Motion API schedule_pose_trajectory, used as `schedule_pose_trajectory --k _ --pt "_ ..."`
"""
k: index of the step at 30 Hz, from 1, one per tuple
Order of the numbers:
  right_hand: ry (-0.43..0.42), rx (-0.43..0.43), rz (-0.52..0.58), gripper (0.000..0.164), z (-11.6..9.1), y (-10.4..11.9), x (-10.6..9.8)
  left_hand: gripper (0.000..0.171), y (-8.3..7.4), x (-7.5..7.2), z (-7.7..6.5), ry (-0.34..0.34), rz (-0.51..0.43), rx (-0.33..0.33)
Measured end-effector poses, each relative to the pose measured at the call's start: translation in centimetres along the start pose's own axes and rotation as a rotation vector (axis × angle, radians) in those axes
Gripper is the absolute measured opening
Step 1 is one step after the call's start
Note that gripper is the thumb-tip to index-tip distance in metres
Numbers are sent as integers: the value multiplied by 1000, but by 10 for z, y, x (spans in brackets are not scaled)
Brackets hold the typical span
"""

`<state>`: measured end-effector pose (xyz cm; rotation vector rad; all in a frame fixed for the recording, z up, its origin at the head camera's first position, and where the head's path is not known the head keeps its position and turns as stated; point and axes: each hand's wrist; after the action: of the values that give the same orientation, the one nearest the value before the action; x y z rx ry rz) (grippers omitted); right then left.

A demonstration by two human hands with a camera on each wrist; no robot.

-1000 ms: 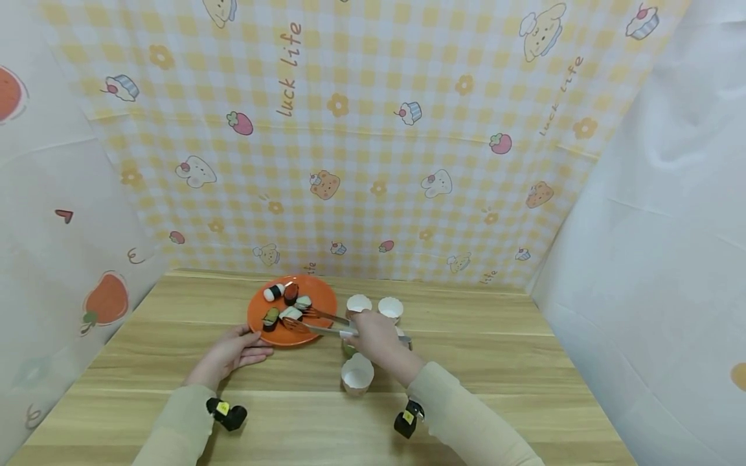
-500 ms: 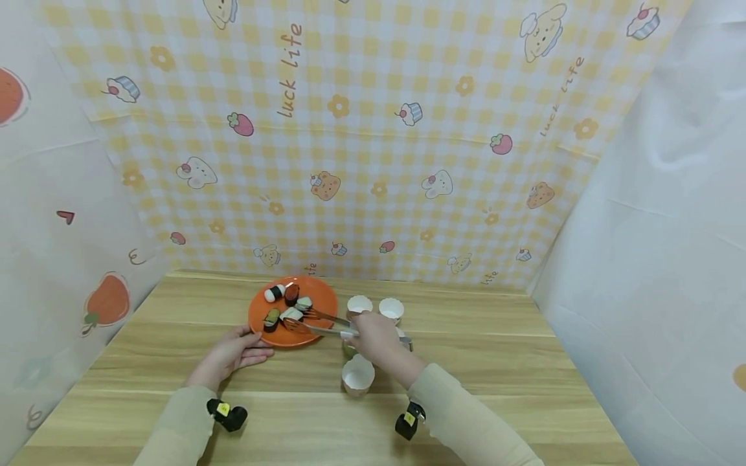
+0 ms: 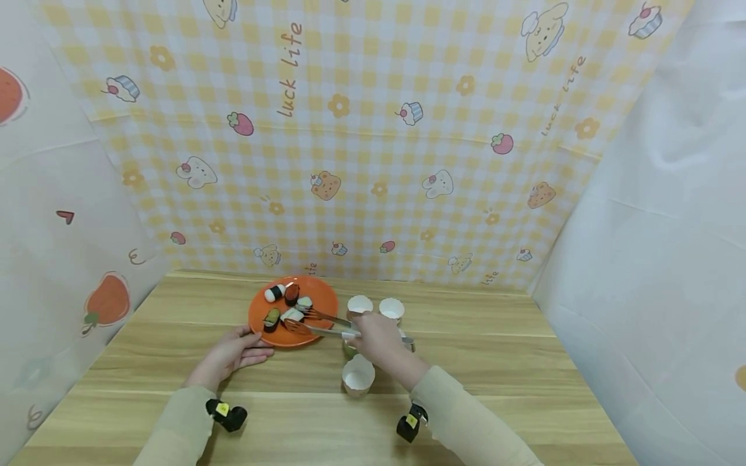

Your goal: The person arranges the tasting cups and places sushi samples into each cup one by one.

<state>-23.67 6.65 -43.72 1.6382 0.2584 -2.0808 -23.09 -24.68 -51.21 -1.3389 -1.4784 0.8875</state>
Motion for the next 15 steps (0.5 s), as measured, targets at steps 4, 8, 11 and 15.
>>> schedule_pose_trajectory --k 4,8,11,15 --pt "-8 -10 -12 41 -1 -2 0 51 0 0 0 3 -2 -1" --pt "-33 -31 -23 39 -4 -3 -1 51 -1 0 -1 2 -4 -2" --pt "-55 -50 -23 42 -6 -5 -2 51 -1 1 -1 -1 -4 -3" --pt "-55 -37 23 47 -8 -6 -4 51 -1 1 -1 -4 -4 -6"
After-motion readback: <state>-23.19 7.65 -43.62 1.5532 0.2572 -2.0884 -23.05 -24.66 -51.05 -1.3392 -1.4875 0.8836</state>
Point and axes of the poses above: each hand's wrist, its own z-axis towards the middle knuckle, its own x-axis out of the palm, y = z × x, and after that the axes turned 7 degrees about -y, right-handed
